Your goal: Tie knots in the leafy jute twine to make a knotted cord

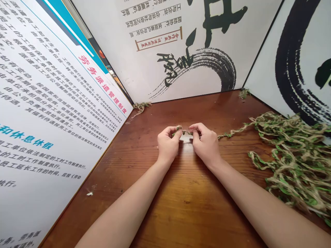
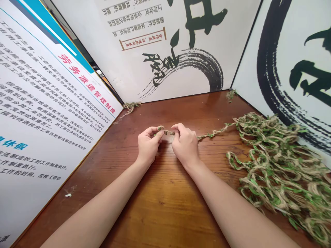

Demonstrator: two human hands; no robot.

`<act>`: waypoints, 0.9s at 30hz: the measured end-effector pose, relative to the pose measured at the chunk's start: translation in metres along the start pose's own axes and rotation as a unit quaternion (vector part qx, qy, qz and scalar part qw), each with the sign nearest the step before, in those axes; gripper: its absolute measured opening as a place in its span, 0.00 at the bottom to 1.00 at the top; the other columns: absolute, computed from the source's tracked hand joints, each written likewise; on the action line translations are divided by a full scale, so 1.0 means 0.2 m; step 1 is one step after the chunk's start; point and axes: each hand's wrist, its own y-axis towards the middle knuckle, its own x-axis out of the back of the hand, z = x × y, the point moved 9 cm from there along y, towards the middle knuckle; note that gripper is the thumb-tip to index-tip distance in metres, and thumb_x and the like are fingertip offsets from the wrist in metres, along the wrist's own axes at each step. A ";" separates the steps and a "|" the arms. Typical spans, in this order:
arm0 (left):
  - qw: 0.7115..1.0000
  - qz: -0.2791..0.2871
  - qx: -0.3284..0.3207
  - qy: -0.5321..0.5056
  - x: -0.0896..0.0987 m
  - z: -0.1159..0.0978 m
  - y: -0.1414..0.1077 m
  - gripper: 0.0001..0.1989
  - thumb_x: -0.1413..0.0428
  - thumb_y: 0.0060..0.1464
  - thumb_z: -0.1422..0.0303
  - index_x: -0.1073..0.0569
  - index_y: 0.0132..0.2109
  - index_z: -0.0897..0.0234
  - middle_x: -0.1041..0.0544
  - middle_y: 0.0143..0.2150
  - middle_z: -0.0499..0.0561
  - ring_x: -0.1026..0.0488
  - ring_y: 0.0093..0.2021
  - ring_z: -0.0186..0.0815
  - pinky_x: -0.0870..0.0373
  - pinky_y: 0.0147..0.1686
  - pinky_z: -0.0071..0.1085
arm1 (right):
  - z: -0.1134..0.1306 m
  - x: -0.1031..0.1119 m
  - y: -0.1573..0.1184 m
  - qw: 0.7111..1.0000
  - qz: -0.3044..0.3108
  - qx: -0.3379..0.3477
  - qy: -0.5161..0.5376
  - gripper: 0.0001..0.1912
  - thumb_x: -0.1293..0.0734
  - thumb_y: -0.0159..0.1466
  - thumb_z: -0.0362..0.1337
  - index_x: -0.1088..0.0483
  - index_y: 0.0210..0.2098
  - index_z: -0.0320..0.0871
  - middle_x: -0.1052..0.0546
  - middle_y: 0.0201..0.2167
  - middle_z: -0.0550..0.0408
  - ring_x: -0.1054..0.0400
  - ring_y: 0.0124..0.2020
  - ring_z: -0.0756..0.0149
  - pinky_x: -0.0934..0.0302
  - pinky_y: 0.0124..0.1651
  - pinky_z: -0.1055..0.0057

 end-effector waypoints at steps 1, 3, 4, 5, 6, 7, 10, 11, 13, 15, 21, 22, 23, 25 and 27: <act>1.000 -0.008 0.004 -0.008 0.01 0.01 0.00 0.08 0.35 0.49 0.66 0.20 0.36 0.65 0.18 0.34 0.53 0.26 0.29 0.33 0.30 0.26 0.29 | 0.00 -0.01 0.00 1.000 0.007 0.001 0.004 0.11 0.39 0.65 0.30 0.24 0.40 0.45 0.16 0.36 0.49 0.21 0.39 0.54 0.33 0.45 0.58; 0.999 -0.019 0.011 -0.027 0.02 0.02 0.00 0.08 0.35 0.48 0.66 0.20 0.36 0.65 0.18 0.35 0.54 0.26 0.28 0.33 0.30 0.23 0.28 | 0.02 -0.04 -0.01 0.998 0.045 0.018 0.029 0.13 0.38 0.63 0.27 0.24 0.40 0.44 0.16 0.38 0.49 0.20 0.39 0.56 0.31 0.45 0.61; 0.999 -0.024 0.012 -0.036 0.02 0.02 0.01 0.09 0.35 0.47 0.66 0.20 0.36 0.65 0.18 0.34 0.53 0.26 0.27 0.32 0.30 0.23 0.28 | 0.03 -0.07 -0.01 0.996 0.070 0.031 0.046 0.14 0.38 0.62 0.26 0.24 0.41 0.45 0.16 0.39 0.50 0.20 0.40 0.57 0.31 0.45 0.62; 0.999 -0.028 0.014 -0.045 0.02 0.02 0.01 0.09 0.34 0.47 0.67 0.20 0.36 0.65 0.18 0.34 0.53 0.27 0.27 0.32 0.30 0.23 0.27 | 0.05 -0.09 -0.01 0.992 0.097 0.043 0.063 0.15 0.38 0.61 0.25 0.24 0.41 0.45 0.16 0.39 0.51 0.20 0.39 0.59 0.30 0.45 0.64; 0.998 -0.031 0.017 -0.052 0.03 0.02 0.01 0.09 0.34 0.45 0.67 0.20 0.36 0.65 0.19 0.33 0.53 0.27 0.26 0.31 0.30 0.23 0.27 | 0.06 -0.11 -0.02 0.988 0.121 0.055 0.078 0.16 0.38 0.60 0.24 0.24 0.41 0.46 0.16 0.38 0.53 0.20 0.38 0.61 0.30 0.45 0.65; 0.997 -0.033 0.022 -0.060 0.03 0.02 0.01 0.10 0.33 0.44 0.68 0.20 0.36 0.65 0.19 0.32 0.52 0.28 0.24 0.30 0.31 0.22 0.27 | 0.08 -0.12 -0.03 0.984 0.139 0.067 0.091 0.16 0.37 0.60 0.24 0.24 0.41 0.46 0.16 0.36 0.55 0.20 0.37 0.62 0.30 0.44 0.67; 0.994 -0.024 0.054 -0.086 0.02 0.03 0.01 0.10 0.33 0.41 0.70 0.21 0.34 0.66 0.20 0.29 0.50 0.33 0.20 0.27 0.35 0.20 0.25 | 0.11 -0.12 -0.03 0.979 0.146 0.091 0.107 0.13 0.35 0.61 0.24 0.23 0.39 0.47 0.17 0.32 0.57 0.22 0.34 0.64 0.31 0.42 0.68; 0.993 -0.019 0.067 -0.094 0.02 0.03 0.01 0.09 0.33 0.40 0.70 0.21 0.33 0.66 0.20 0.28 0.50 0.34 0.19 0.26 0.36 0.19 0.25 | 0.11 -0.11 -0.03 0.981 0.135 0.096 0.104 0.11 0.33 0.61 0.25 0.23 0.38 0.47 0.17 0.32 0.57 0.23 0.34 0.64 0.32 0.42 0.68; 0.991 -0.010 0.087 -0.104 0.01 0.03 0.00 0.09 0.33 0.37 0.71 0.20 0.30 0.66 0.22 0.25 0.49 0.36 0.18 0.25 0.40 0.17 0.23 | 0.09 -0.09 -0.02 0.984 0.106 0.096 0.102 0.08 0.31 0.61 0.28 0.22 0.35 0.46 0.17 0.32 0.56 0.24 0.34 0.63 0.33 0.42 0.66; 0.990 -0.004 0.091 -0.110 0.00 0.03 0.01 0.08 0.33 0.35 0.72 0.20 0.29 0.66 0.24 0.22 0.48 0.38 0.17 0.25 0.42 0.16 0.23 | 0.07 -0.06 -0.01 0.987 0.069 0.085 0.114 0.04 0.29 0.62 0.31 0.21 0.34 0.46 0.18 0.33 0.54 0.25 0.34 0.63 0.33 0.40 0.66; 0.992 0.048 0.077 -0.088 -0.04 0.02 0.00 0.08 0.32 0.34 0.69 0.19 0.27 0.66 0.25 0.20 0.47 0.38 0.18 0.25 0.42 0.17 0.24 | 0.02 -0.03 0.02 0.979 0.040 0.036 0.195 0.04 0.27 0.60 0.37 0.19 0.30 0.45 0.18 0.38 0.49 0.24 0.38 0.61 0.32 0.39 0.65; 0.992 0.056 0.074 -0.082 -0.05 0.01 0.00 0.08 0.31 0.35 0.69 0.19 0.27 0.66 0.25 0.20 0.48 0.38 0.18 0.25 0.42 0.17 0.24 | 0.01 -0.04 0.02 0.976 0.049 0.021 0.210 0.04 0.27 0.59 0.37 0.20 0.29 0.45 0.18 0.37 0.49 0.24 0.38 0.61 0.32 0.39 0.65; 0.992 0.065 0.072 -0.077 -0.05 0.01 0.00 0.08 0.31 0.35 0.68 0.20 0.26 0.66 0.25 0.20 0.48 0.38 0.18 0.25 0.41 0.17 0.24 | 0.00 -0.05 0.02 0.972 0.055 -0.002 0.227 0.04 0.27 0.58 0.38 0.21 0.29 0.44 0.18 0.35 0.50 0.24 0.35 0.61 0.32 0.38 0.65; 0.992 0.082 0.069 -0.071 -0.07 0.00 -0.01 0.08 0.32 0.35 0.68 0.20 0.26 0.66 0.26 0.20 0.47 0.38 0.17 0.25 0.41 0.17 0.24 | -0.04 -0.05 0.02 0.963 0.054 -0.053 0.259 0.06 0.25 0.55 0.38 0.24 0.29 0.43 0.19 0.31 0.52 0.26 0.30 0.64 0.33 0.34 0.67; 0.991 0.095 0.065 -0.070 -0.08 -0.01 -0.02 0.07 0.33 0.36 0.69 0.20 0.25 0.66 0.26 0.19 0.47 0.38 0.17 0.25 0.41 0.17 0.24 | -0.06 -0.06 0.02 0.956 0.047 -0.080 0.279 0.08 0.25 0.53 0.37 0.26 0.30 0.43 0.21 0.28 0.54 0.29 0.28 0.66 0.34 0.32 0.68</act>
